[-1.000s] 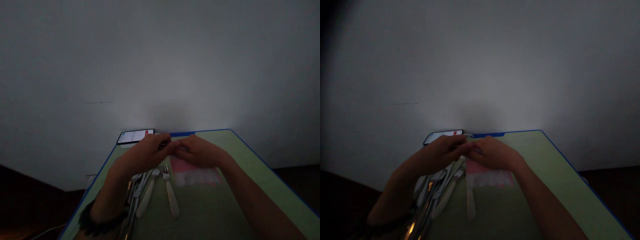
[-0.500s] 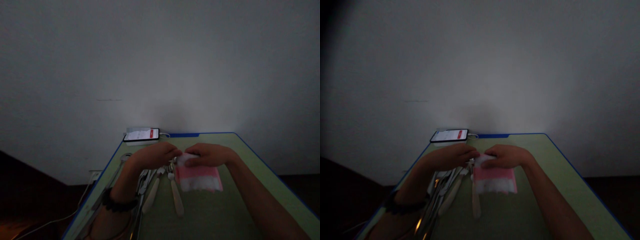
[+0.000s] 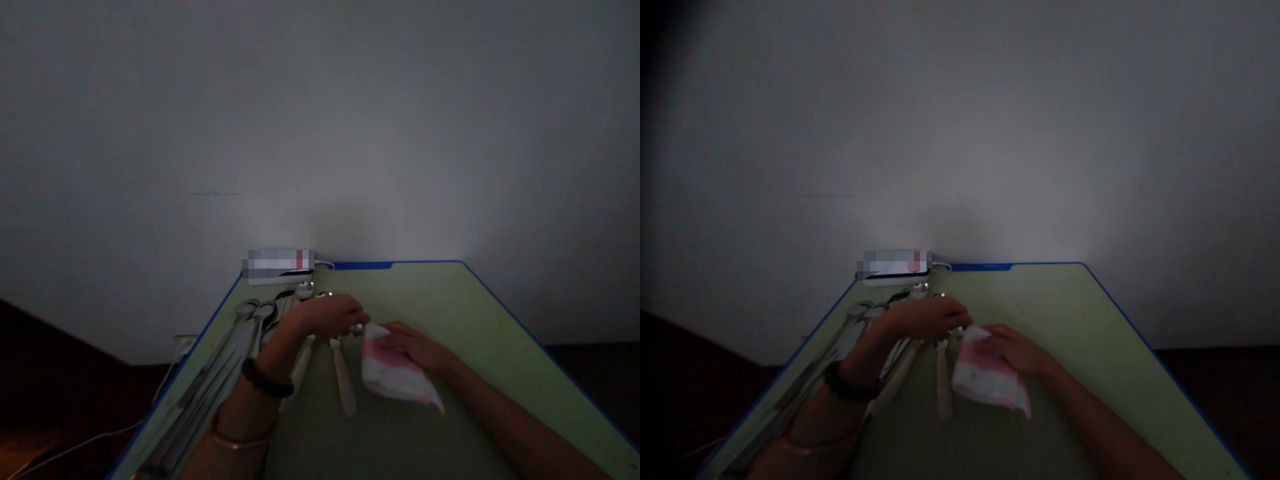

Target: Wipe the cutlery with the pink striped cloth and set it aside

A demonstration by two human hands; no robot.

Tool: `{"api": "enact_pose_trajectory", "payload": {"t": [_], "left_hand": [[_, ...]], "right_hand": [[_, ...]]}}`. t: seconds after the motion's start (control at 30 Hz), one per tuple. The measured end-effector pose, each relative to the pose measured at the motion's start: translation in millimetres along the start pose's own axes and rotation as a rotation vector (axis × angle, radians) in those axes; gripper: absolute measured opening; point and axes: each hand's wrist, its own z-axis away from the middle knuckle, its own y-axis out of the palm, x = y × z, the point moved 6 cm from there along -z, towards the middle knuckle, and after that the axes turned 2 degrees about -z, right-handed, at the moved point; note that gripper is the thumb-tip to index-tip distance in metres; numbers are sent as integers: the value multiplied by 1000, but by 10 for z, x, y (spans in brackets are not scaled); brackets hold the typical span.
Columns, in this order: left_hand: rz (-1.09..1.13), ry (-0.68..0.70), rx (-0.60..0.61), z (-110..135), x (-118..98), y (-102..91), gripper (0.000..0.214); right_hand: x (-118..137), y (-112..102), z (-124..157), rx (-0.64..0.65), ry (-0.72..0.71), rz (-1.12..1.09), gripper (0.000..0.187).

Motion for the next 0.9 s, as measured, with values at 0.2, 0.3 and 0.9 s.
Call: {"api": "enact_pose_trajectory", "payload": {"t": [0.2, 0.3, 0.9], "left_hand": [[-72, -22, -7, -21, -39, 29, 35], [-139, -51, -36, 8, -141, 28, 35], [-154, -120, -472, -34, 107, 292, 33]], "right_hand": [[124, 166, 28, 38, -213, 114, 27], [188, 202, 88, -45, -330, 326, 28], [161, -40, -77, -335, -453, 974, 32]]}}
